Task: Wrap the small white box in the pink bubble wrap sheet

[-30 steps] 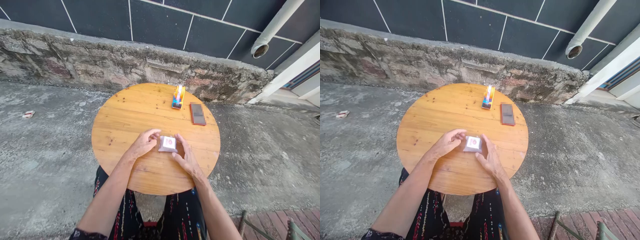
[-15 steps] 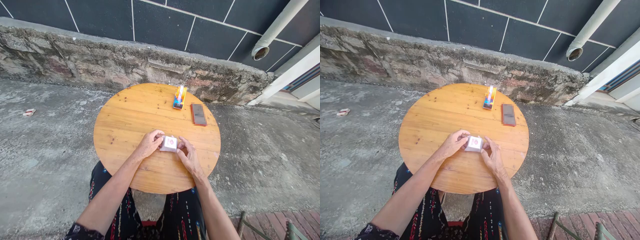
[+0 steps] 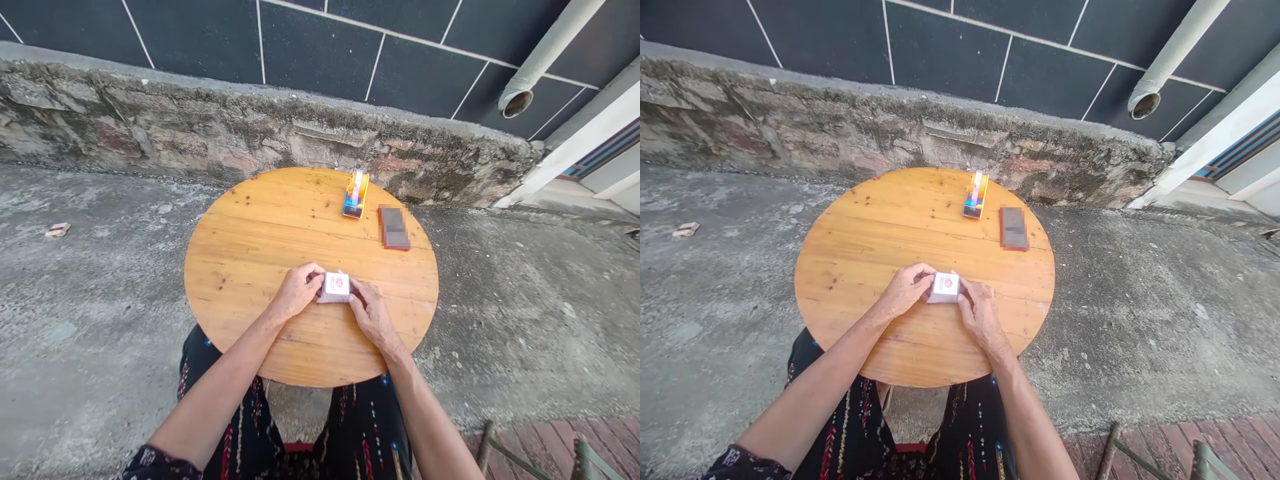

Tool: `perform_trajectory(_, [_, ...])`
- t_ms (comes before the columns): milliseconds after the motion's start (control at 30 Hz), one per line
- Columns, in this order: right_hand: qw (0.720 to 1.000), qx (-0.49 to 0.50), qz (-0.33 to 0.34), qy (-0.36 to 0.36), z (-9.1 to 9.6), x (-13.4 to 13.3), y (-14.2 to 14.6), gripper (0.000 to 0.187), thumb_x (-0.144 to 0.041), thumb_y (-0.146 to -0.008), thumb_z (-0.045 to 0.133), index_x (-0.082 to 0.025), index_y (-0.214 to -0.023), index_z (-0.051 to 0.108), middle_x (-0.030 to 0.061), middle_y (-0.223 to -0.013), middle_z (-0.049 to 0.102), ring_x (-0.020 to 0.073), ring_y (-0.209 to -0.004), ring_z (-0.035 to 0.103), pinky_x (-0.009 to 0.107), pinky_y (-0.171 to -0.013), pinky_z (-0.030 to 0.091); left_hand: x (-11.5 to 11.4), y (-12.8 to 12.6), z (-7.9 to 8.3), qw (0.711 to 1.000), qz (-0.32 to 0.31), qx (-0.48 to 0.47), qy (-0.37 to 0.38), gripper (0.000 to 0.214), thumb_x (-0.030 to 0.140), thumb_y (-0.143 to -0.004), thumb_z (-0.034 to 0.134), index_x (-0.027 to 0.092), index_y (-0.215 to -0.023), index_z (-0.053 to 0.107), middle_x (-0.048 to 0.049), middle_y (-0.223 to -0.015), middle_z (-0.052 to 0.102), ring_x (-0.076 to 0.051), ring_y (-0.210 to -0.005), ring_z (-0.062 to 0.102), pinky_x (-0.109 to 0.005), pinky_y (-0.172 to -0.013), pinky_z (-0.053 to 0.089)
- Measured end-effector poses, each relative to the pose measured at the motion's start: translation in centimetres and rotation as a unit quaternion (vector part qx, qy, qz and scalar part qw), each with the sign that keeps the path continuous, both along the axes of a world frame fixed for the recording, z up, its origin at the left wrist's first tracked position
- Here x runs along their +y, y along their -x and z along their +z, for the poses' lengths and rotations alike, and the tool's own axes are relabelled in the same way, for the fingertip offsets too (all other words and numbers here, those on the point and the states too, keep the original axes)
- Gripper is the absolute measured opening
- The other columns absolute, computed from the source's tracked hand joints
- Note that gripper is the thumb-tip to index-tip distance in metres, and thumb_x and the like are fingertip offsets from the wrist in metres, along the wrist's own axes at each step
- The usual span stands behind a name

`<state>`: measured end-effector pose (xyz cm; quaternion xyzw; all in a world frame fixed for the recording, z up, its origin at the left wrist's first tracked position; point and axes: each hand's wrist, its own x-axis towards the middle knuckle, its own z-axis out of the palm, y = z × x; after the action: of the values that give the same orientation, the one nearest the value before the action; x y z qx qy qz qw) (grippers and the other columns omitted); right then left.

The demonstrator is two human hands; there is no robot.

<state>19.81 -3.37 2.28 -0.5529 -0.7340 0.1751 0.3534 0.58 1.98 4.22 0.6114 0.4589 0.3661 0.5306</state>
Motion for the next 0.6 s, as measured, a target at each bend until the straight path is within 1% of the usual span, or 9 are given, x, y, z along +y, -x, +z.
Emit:
perform_trajectory(67, [0.999, 0.036, -0.013, 0.003, 0.06, -0.19, 0.00, 0.038, -0.027, -0.089, 0.050, -0.023, -0.126, 0.057, 0.0072, -0.104, 0.069, 0.0243, -0.096, 0.060, 0.045, -0.092, 0.042, 0.03, 0.13, 0.09, 1.000, -0.009, -0.009, 0.007, 0.016, 0.029, -0.081, 0.055, 0.017, -0.085, 0.064, -0.0015, -0.073, 0.068, -0.015, -0.061, 0.066, -0.025, -0.054, 0.055])
perform_trajectory(133, [0.997, 0.075, -0.034, 0.005, -0.02, -0.37, -0.10, 0.033, -0.028, -0.088, 0.052, -0.023, -0.120, 0.060, 0.0057, -0.100, 0.069, 0.0231, -0.092, 0.062, 0.044, -0.092, 0.043, 0.14, 0.38, 0.07, 1.000, -0.013, -0.017, 0.015, 0.019, 0.027, -0.079, 0.056, 0.017, -0.092, 0.064, -0.0012, -0.075, 0.067, -0.015, -0.061, 0.065, -0.025, -0.054, 0.055])
perform_trajectory(200, [0.992, 0.106, -0.065, -0.001, -0.23, -0.46, -0.26, 0.026, -0.030, -0.088, 0.052, -0.022, -0.111, 0.063, 0.0047, -0.094, 0.069, 0.0222, -0.088, 0.063, 0.042, -0.088, 0.046, 0.31, 0.69, -0.02, 1.000, -0.004, -0.019, 0.024, 0.024, 0.025, -0.078, 0.057, 0.017, -0.100, 0.063, -0.0007, -0.075, 0.066, -0.014, -0.060, 0.065, -0.024, -0.053, 0.054])
perform_trajectory(267, [0.989, 0.118, -0.091, -0.010, -0.47, -0.46, -0.37, 0.019, -0.031, -0.087, 0.052, -0.021, -0.098, 0.064, 0.0045, -0.088, 0.069, 0.0219, -0.083, 0.063, 0.040, -0.083, 0.047, 0.48, 0.95, -0.11, 0.999, 0.012, -0.014, 0.030, 0.026, 0.023, -0.076, 0.057, 0.016, -0.101, 0.062, -0.0006, -0.074, 0.066, -0.013, -0.059, 0.064, -0.023, -0.052, 0.054])
perform_trajectory(333, [0.991, 0.095, -0.097, -0.014, -0.63, -0.40, -0.37, 0.012, -0.029, -0.083, 0.054, -0.021, -0.085, 0.063, 0.0035, -0.080, 0.068, 0.0217, -0.078, 0.062, 0.040, -0.083, 0.046, 0.59, 1.03, -0.18, 0.999, 0.018, -0.013, 0.035, 0.023, 0.022, -0.076, 0.057, 0.015, -0.097, 0.063, -0.0007, -0.074, 0.065, -0.012, -0.059, 0.064, -0.023, -0.053, 0.054])
perform_trajectory(400, [0.995, 0.054, -0.084, -0.017, -0.68, -0.29, -0.29, 0.009, -0.025, -0.082, 0.053, -0.021, -0.077, 0.061, 0.0020, -0.073, 0.067, 0.0210, -0.074, 0.060, 0.041, -0.084, 0.043, 0.61, 0.91, -0.26, 0.999, 0.008, -0.019, 0.038, 0.019, 0.024, -0.076, 0.057, 0.015, -0.093, 0.063, -0.0004, -0.071, 0.065, -0.013, -0.059, 0.064, -0.023, -0.052, 0.054])
perform_trajectory(500, [0.998, 0.011, -0.064, -0.027, -0.65, -0.09, -0.19, 0.011, -0.023, -0.082, 0.052, -0.022, -0.077, 0.061, 0.0020, -0.074, 0.067, 0.0212, -0.075, 0.059, 0.041, -0.084, 0.042, 0.53, 0.49, -0.40, 0.999, -0.008, -0.030, 0.040, 0.013, 0.027, -0.077, 0.057, 0.016, -0.085, 0.061, 0.0000, -0.069, 0.063, -0.013, -0.058, 0.063, -0.024, -0.050, 0.054])
perform_trajectory(600, [0.999, -0.010, -0.040, -0.031, -0.68, 0.10, -0.24, 0.011, -0.022, -0.085, 0.051, -0.022, -0.081, 0.062, 0.0033, -0.078, 0.068, 0.0222, -0.080, 0.059, 0.040, -0.082, 0.043, 0.43, 0.16, -0.50, 0.999, -0.007, -0.031, 0.038, 0.011, 0.028, -0.078, 0.057, 0.017, -0.079, 0.058, 0.0002, -0.068, 0.063, -0.014, -0.057, 0.063, -0.025, -0.050, 0.054])
